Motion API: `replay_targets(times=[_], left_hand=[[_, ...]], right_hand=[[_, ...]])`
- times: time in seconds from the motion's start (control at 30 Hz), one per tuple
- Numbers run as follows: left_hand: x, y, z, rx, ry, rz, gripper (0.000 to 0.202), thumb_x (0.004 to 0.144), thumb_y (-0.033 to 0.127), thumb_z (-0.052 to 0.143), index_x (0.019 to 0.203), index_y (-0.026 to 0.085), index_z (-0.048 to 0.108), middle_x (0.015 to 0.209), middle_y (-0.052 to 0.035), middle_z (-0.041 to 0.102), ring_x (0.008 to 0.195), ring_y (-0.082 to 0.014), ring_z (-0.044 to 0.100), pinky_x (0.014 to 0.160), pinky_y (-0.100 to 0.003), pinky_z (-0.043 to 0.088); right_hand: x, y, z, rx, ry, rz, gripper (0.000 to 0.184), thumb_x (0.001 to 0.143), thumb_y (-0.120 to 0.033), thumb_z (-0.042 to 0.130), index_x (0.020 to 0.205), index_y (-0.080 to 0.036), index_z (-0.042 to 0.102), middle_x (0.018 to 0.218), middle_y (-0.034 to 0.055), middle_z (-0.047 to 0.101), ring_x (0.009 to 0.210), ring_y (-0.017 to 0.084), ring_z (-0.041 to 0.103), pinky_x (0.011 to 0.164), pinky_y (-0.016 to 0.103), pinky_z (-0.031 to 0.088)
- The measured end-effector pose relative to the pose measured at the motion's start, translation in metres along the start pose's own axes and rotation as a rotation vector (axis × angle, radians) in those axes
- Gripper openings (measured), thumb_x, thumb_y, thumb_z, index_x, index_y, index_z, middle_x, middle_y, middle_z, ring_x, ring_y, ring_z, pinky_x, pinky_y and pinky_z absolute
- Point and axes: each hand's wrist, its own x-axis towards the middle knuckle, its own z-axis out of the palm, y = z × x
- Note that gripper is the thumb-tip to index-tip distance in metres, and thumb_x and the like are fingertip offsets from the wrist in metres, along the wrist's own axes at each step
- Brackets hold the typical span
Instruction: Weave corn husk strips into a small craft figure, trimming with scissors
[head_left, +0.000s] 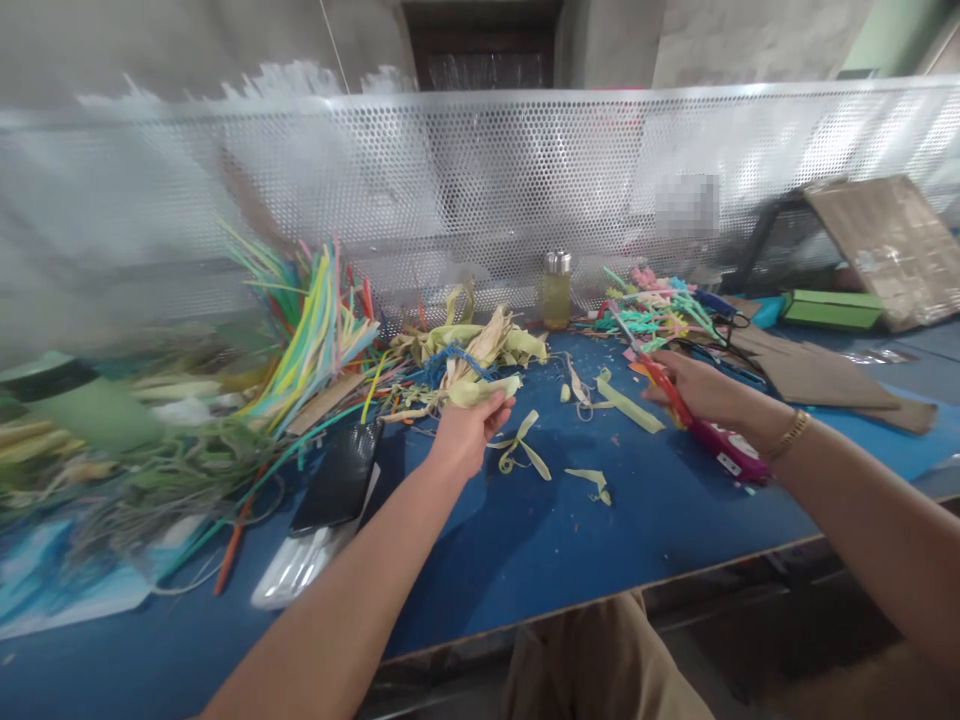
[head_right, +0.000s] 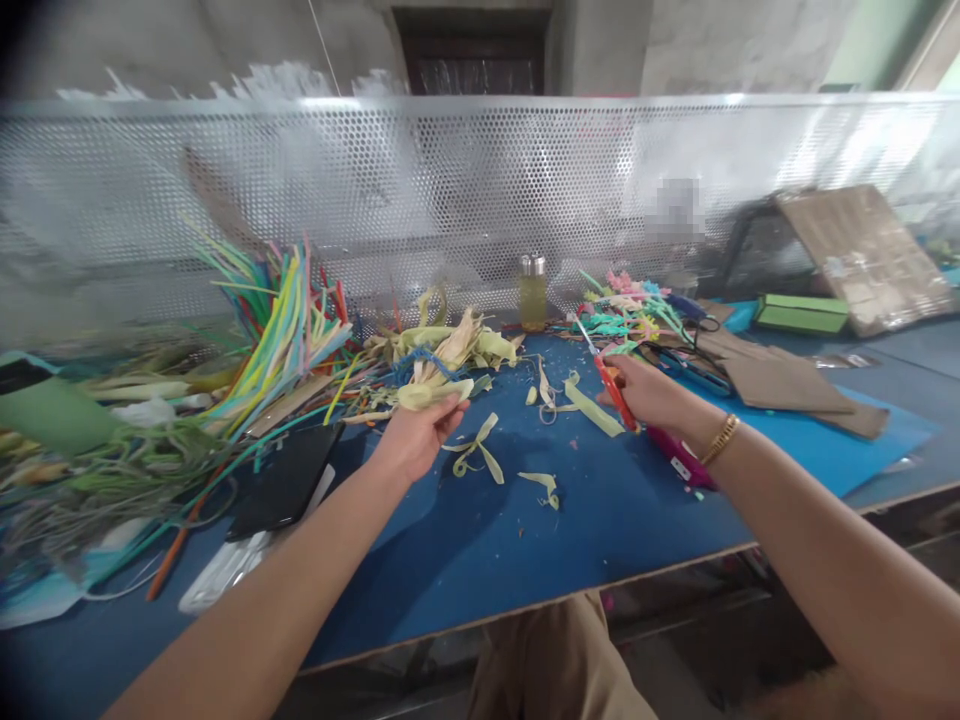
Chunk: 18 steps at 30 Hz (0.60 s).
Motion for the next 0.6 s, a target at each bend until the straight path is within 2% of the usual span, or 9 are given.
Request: replay_targets(times=[0.07, 0.13, 0.2, 0.33, 0.4, 0.47, 0.6], left_hand=[[-0.002, 0.000, 0.001, -0.017, 0.001, -0.029, 0.019, 0.067, 0.009, 0.082, 0.081, 0.014, 0.070, 0.080, -0.0038, 0.072, 0.073, -0.0132, 0.069, 0.063, -0.021, 0.055], [-0.004, 0.001, 0.002, -0.037, 0.040, -0.033, 0.021, 0.066, 0.008, 0.082, 0.082, 0.015, 0.069, 0.078, -0.0025, 0.071, 0.069, -0.0115, 0.067, 0.060, -0.021, 0.052], [-0.004, 0.001, 0.002, -0.073, 0.094, -0.008, 0.027, 0.062, 0.007, 0.084, 0.082, 0.016, 0.069, 0.075, 0.0006, 0.069, 0.061, -0.0072, 0.061, 0.053, -0.017, 0.045], [-0.005, -0.001, 0.005, -0.148, 0.150, 0.079, 0.035, 0.055, 0.014, 0.089, 0.082, 0.016, 0.067, 0.072, 0.0037, 0.065, 0.053, -0.0036, 0.051, 0.046, -0.016, 0.034], [-0.007, -0.004, 0.007, -0.175, 0.168, 0.164, 0.040, 0.053, 0.019, 0.090, 0.084, 0.016, 0.066, 0.075, 0.0027, 0.065, 0.056, -0.0046, 0.053, 0.047, -0.016, 0.037], [-0.009, -0.008, 0.009, -0.198, 0.185, 0.253, 0.043, 0.053, 0.023, 0.091, 0.086, 0.017, 0.065, 0.080, 0.0011, 0.067, 0.063, -0.0069, 0.057, 0.053, -0.017, 0.043], [-0.016, -0.012, 0.013, -0.184, 0.159, 0.393, 0.039, 0.057, 0.030, 0.089, 0.074, 0.018, 0.056, 0.071, 0.0031, 0.062, 0.069, -0.0116, 0.062, 0.068, -0.024, 0.052]], right_hand=[[-0.017, -0.012, 0.010, 0.445, -0.194, 0.072, 0.037, 0.078, -0.025, 0.058, 0.115, -0.019, 0.056, 0.091, 0.0110, 0.069, 0.067, 0.018, 0.064, 0.058, 0.030, 0.048], [-0.035, -0.024, 0.025, 0.582, -0.215, 0.102, 0.046, 0.073, -0.025, 0.059, 0.118, -0.022, 0.054, 0.094, 0.0082, 0.068, 0.068, 0.018, 0.063, 0.059, 0.030, 0.051], [-0.052, -0.036, 0.044, 0.535, -0.201, 0.021, 0.051, 0.068, -0.025, 0.065, 0.118, -0.024, 0.054, 0.093, 0.0052, 0.066, 0.075, 0.020, 0.063, 0.062, 0.030, 0.052], [-0.075, -0.060, 0.079, 0.299, -0.139, -0.079, 0.043, 0.080, -0.039, 0.064, 0.119, -0.024, 0.053, 0.087, 0.0044, 0.065, 0.078, 0.022, 0.062, 0.069, 0.034, 0.051], [-0.081, -0.073, 0.092, 0.134, -0.090, -0.120, 0.047, 0.081, -0.046, 0.066, 0.119, -0.022, 0.053, 0.090, 0.0063, 0.065, 0.085, 0.025, 0.063, 0.079, 0.039, 0.050], [-0.085, -0.086, 0.100, 0.035, -0.063, -0.124, 0.052, 0.083, -0.053, 0.063, 0.121, -0.019, 0.051, 0.102, 0.0113, 0.065, 0.095, 0.029, 0.063, 0.087, 0.044, 0.048], [-0.089, -0.106, 0.110, -0.007, -0.067, -0.129, 0.056, 0.087, -0.055, 0.058, 0.126, -0.016, 0.048, 0.110, 0.0160, 0.063, 0.104, 0.032, 0.062, 0.090, 0.046, 0.047]])
